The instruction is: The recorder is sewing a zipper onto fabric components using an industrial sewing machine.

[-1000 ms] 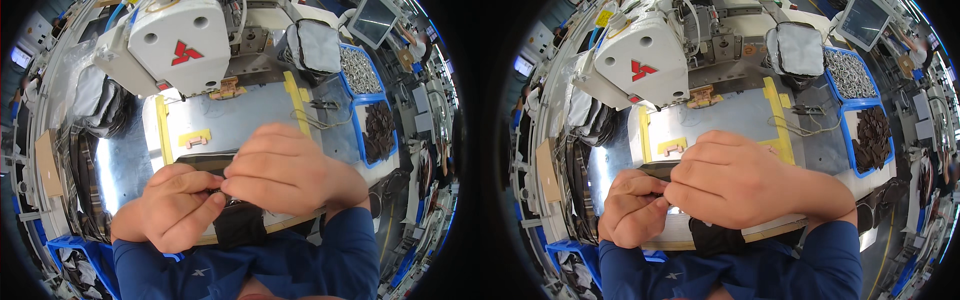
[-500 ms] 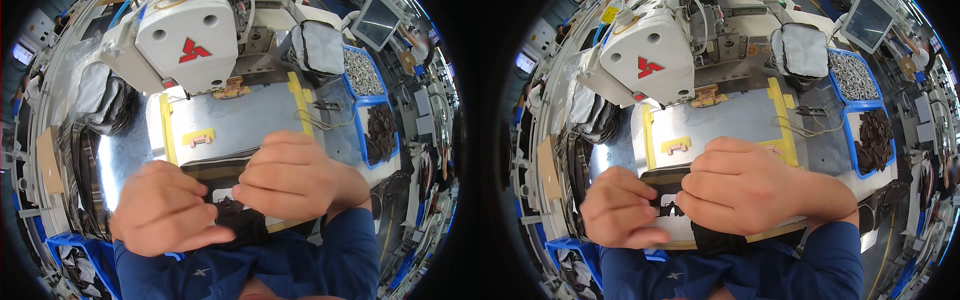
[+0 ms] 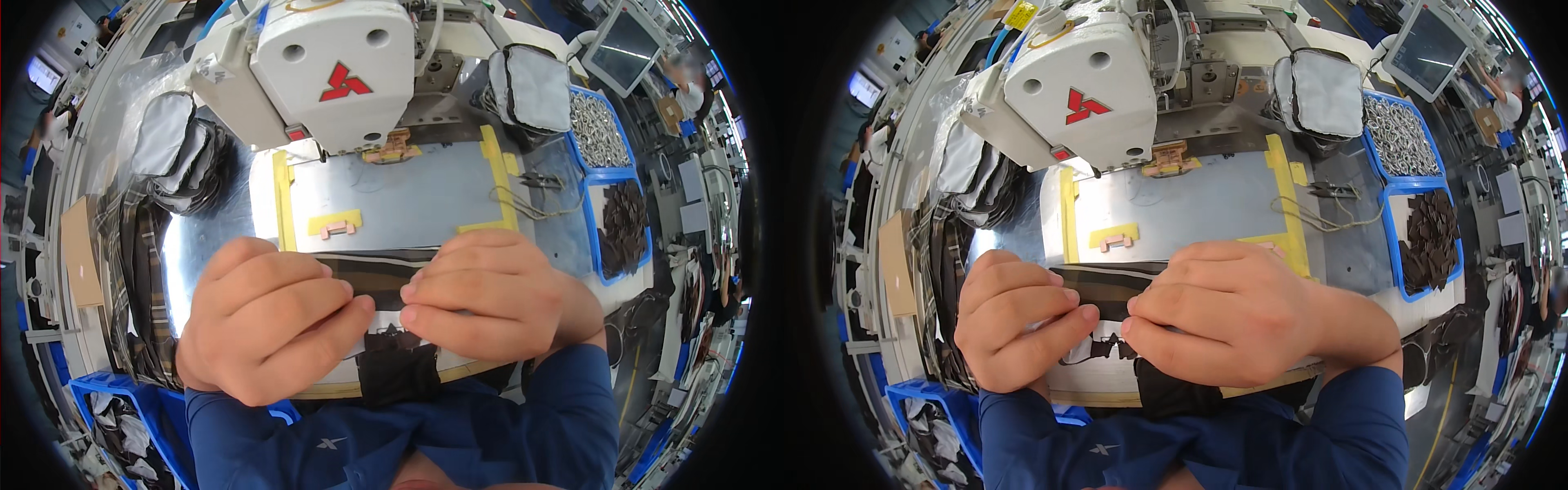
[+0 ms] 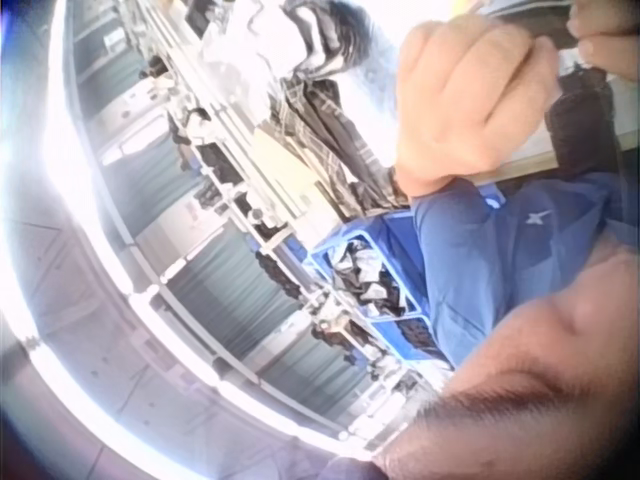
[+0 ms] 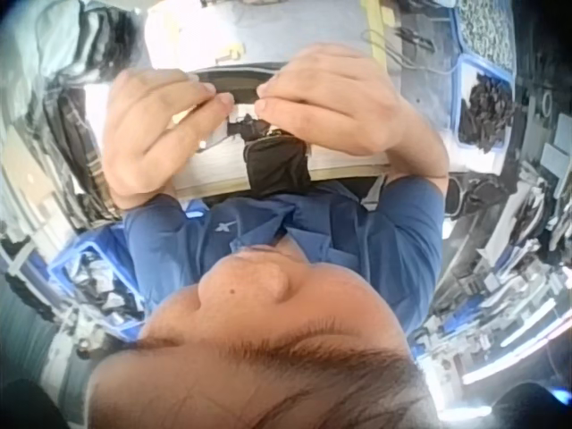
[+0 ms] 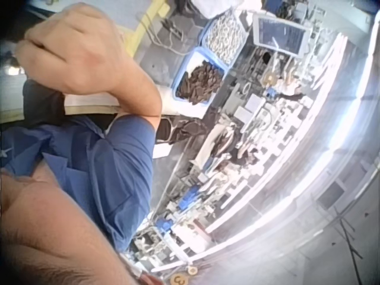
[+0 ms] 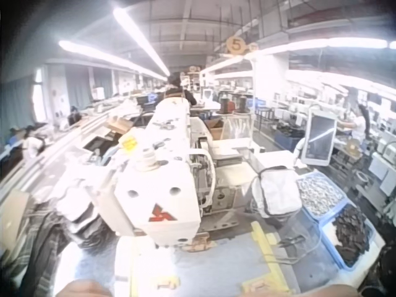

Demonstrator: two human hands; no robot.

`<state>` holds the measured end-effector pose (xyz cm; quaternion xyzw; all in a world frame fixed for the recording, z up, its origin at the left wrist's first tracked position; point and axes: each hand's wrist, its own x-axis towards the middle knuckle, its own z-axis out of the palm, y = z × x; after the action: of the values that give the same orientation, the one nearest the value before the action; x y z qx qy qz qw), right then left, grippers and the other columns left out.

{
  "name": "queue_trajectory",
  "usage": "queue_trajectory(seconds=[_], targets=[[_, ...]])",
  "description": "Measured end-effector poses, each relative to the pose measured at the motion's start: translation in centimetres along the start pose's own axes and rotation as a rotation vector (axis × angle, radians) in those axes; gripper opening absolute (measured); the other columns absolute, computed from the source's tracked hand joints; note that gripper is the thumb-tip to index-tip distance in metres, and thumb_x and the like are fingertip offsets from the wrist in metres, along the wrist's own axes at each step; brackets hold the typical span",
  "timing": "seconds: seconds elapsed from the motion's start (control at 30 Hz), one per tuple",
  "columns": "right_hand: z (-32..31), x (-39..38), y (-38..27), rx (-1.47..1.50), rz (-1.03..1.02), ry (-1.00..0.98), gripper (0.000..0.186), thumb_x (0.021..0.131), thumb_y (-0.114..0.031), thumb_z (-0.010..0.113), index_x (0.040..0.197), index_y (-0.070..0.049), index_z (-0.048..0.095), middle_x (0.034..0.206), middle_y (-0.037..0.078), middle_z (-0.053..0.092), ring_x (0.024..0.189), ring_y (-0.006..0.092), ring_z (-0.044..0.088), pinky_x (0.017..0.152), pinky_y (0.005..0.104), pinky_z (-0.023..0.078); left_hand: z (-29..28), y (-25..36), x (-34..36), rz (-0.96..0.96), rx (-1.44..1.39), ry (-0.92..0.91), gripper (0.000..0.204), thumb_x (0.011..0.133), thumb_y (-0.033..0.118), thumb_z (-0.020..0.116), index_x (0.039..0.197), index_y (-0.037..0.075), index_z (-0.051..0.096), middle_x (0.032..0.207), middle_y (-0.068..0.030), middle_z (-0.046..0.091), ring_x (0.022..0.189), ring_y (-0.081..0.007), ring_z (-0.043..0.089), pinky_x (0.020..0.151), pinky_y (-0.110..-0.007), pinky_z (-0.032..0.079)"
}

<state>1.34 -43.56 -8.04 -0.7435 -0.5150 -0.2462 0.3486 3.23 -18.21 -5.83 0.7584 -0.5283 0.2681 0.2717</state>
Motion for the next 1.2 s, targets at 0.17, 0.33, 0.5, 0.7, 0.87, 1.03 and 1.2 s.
queue_trajectory(seconds=[0.17, 0.33, 0.5, 0.7, 0.87, 1.03, 1.2], targets=[[-0.4, 0.1, -0.1, -0.009, 0.040, -0.037, 0.019, 0.079, -0.006, 0.074, 0.098, -0.003, 0.072, 0.096, 0.011, 0.072, 0.080, 0.0248, 0.072, 0.069, 0.0363, 0.059, 0.6, -0.2, -0.5, 0.076, 0.014, 0.040, 0.021, 0.065, 0.013, 0.075, 0.085, 0.008, 0.075, 0.092, -0.0105, 0.071, 0.078, -0.0278, 0.071, 0.058, -0.033, 0.052], [-0.6, 0.1, -0.7, 0.006, 0.067, -0.057, 0.021, 0.080, -0.006, 0.073, 0.100, -0.005, 0.072, 0.098, 0.009, 0.072, 0.082, 0.0253, 0.072, 0.073, 0.0375, 0.059, 0.5, 0.1, 0.0, -0.015, -0.108, -0.011, 0.014, 0.074, 0.013, 0.078, 0.085, 0.006, 0.075, 0.100, -0.0140, 0.073, 0.081, -0.0274, 0.074, 0.062, -0.032, 0.058], [0.2, 0.2, 0.3, -0.011, -0.040, 0.083, 0.016, 0.077, -0.006, 0.072, 0.092, 0.001, 0.071, 0.085, 0.011, 0.068, 0.067, 0.0214, 0.065, 0.060, 0.0308, 0.054, 2.1, -1.3, -0.5, 0.056, -0.225, 0.044, 0.009, 0.078, 0.010, 0.080, 0.083, 0.004, 0.075, 0.100, -0.0148, 0.074, 0.082, -0.0279, 0.075, 0.065, -0.034, 0.061], [0.2, -0.3, -0.2, 0.137, 0.214, 0.136, 0.021, 0.075, 0.000, 0.078, 0.095, -0.001, 0.072, 0.086, 0.009, 0.070, 0.071, 0.0211, 0.067, 0.059, 0.0310, 0.051, 3.3, -2.0, -1.3, -0.153, -0.768, -0.092, 0.023, 0.088, 0.010, 0.075, 0.104, -0.006, 0.069, 0.111, -0.0207, 0.071, 0.094, -0.0280, 0.074, 0.073, -0.033, 0.060], [0.4, -0.3, 0.0, 0.255, 0.539, 0.178, 0.016, 0.080, -0.003, 0.080, 0.094, -0.005, 0.072, 0.085, 0.008, 0.071, 0.071, 0.0209, 0.067, 0.060, 0.0300, 0.050, 4.9, -1.7, -1.9, -0.667, -1.474, 0.079, 0.073, 0.092, 0.057, 0.067, 0.122, -0.009, 0.063, 0.121, -0.0212, 0.066, 0.109, -0.0240, 0.067, 0.095, -0.036, 0.051], [0.8, -0.4, 0.6, 0.322, 0.632, 0.164, 0.013, 0.083, -0.004, 0.079, 0.094, -0.006, 0.072, 0.083, 0.008, 0.071, 0.069, 0.0202, 0.066, 0.060, 0.0295, 0.049, 5.2, -1.7, -1.6, -0.443, -0.804, 0.020, 0.039, 0.085, 0.015, 0.083, 0.115, -0.005, 0.069, 0.099, -0.0163, 0.073, 0.085, -0.0213, 0.072, 0.073, -0.030, 0.054], [0.4, -0.1, 0.4, 0.352, 0.610, 0.069, 0.012, 0.082, -0.003, 0.077, 0.092, -0.006, 0.072, 0.079, 0.006, 0.069, 0.067, 0.0187, 0.065, 0.059, 0.0295, 0.048, 5.0, -1.5, -1.2, -0.517, -0.869, 0.042, 0.023, 0.080, -0.002, 0.082, 0.102, -0.002, 0.075, 0.081, -0.0116, 0.073, 0.072, -0.0165, 0.071, 0.063, -0.025, 0.052]])
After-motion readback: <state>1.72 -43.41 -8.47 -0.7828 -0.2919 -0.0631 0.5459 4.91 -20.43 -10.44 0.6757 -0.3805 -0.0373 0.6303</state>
